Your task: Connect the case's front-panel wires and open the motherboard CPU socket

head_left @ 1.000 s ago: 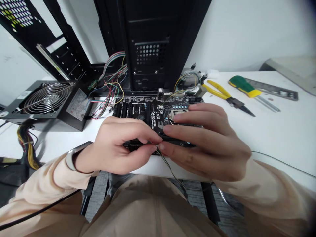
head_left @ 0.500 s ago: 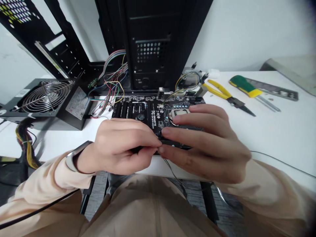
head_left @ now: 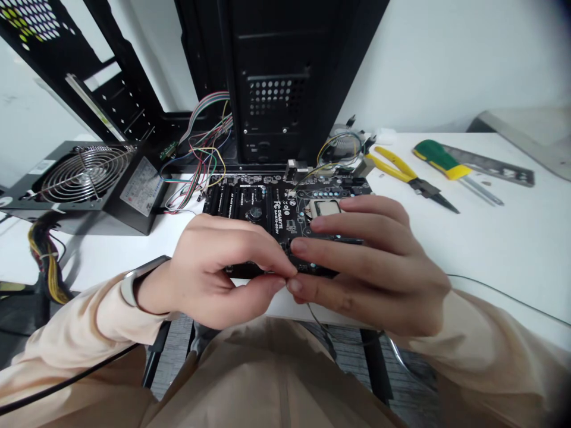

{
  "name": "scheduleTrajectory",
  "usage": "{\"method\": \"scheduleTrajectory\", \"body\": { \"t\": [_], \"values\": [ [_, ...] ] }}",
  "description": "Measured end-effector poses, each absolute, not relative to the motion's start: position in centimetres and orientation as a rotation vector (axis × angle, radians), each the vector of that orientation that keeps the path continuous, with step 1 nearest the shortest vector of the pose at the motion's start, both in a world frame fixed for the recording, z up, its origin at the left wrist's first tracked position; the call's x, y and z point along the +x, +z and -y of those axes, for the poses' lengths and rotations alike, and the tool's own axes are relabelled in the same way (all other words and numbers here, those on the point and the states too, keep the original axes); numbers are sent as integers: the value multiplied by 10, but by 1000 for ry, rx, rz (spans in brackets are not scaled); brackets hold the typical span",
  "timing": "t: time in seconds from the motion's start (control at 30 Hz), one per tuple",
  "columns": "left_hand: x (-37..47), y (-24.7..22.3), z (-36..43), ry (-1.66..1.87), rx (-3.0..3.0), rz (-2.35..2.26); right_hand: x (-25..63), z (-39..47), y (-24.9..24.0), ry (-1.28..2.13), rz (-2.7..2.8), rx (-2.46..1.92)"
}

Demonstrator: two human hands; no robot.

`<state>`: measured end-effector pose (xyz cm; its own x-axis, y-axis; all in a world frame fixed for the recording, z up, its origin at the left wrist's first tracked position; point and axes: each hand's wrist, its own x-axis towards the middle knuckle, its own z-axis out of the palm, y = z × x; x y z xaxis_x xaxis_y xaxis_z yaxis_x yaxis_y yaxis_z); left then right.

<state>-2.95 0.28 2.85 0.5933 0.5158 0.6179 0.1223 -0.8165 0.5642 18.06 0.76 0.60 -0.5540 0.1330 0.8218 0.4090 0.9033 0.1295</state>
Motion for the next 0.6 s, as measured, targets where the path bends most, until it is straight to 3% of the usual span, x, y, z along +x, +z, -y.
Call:
{"method": "scheduleTrajectory", "body": {
  "t": [0.6],
  "values": [
    [-31, 39, -7, 1012, 2506, -456, 175, -10, 2, -183, 2154, -344]
  ]
}}
